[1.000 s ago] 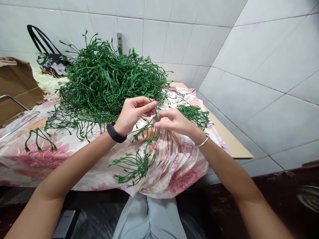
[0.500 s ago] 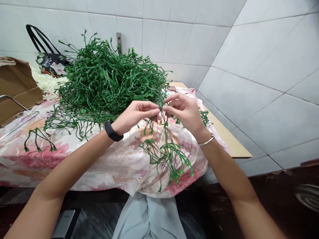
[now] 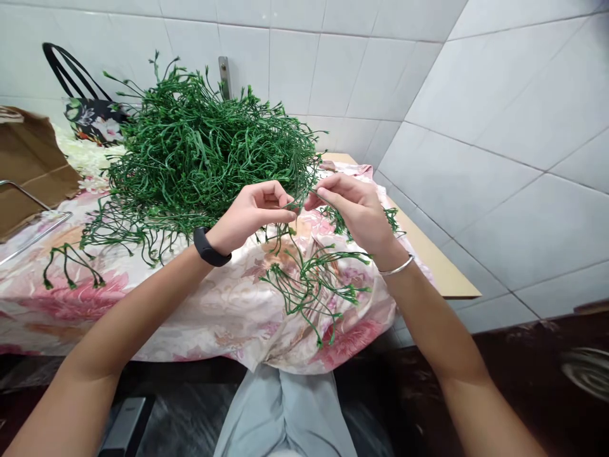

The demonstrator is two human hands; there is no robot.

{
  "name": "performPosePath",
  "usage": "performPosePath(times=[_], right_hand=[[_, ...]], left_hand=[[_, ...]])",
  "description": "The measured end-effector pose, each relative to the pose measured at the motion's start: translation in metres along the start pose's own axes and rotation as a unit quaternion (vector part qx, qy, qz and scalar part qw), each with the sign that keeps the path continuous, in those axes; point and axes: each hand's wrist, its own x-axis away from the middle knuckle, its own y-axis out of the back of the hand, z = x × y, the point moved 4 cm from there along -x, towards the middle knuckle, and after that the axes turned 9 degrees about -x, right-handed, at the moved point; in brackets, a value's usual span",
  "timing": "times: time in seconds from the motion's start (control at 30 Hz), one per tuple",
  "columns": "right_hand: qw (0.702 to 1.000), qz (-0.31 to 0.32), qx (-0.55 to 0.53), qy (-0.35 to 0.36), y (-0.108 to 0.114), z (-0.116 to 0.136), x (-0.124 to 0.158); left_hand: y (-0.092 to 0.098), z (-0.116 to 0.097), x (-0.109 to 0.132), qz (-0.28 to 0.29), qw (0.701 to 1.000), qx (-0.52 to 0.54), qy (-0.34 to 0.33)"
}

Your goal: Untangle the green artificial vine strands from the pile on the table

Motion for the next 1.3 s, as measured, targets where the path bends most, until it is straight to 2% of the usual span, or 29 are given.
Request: performPosePath(times=[0.13,0.33,0.5,0.6,0.83,0.93,1.17,1.3], right_hand=[[0.997,0.028,-0.051,-0.048,-0.004,-0.004,0.0],[0.996,0.05,0.019,-0.074,-0.008,-0.006,0.002],[0.996,0.069,0.037,-0.047,-0.009,-0.004,0.003],[0.994,0.088,0.056,-0.027,-0.009,-0.001,0.004],[0.989,0.048,0.137,0.016,-0.002,0.006,0.004],[0.989,0.056,0.134,0.004,-0.002,0.009,0.005],[0.985,0.091,0.146,-0.013,-0.004,0.014,0.008],[0.985,0.066,0.158,-0.009,-0.004,0.013,0.008]], left_hand=[[-0.002,0.001,0.0,-0.002,1.0,-0.017,0.006],[-0.005,-0.001,0.002,0.002,0.998,-0.066,-0.008],[-0.006,-0.002,0.001,-0.018,0.999,-0.026,-0.005],[-0.006,-0.001,0.0,-0.007,1.0,-0.014,0.005],[-0.001,-0.003,0.001,0.004,0.998,-0.066,0.01],[-0.001,-0.004,0.002,0.016,0.996,-0.088,0.002],[-0.002,-0.009,0.003,0.001,0.997,-0.069,-0.032],[-0.002,-0.009,0.003,0.012,0.997,-0.069,-0.039]])
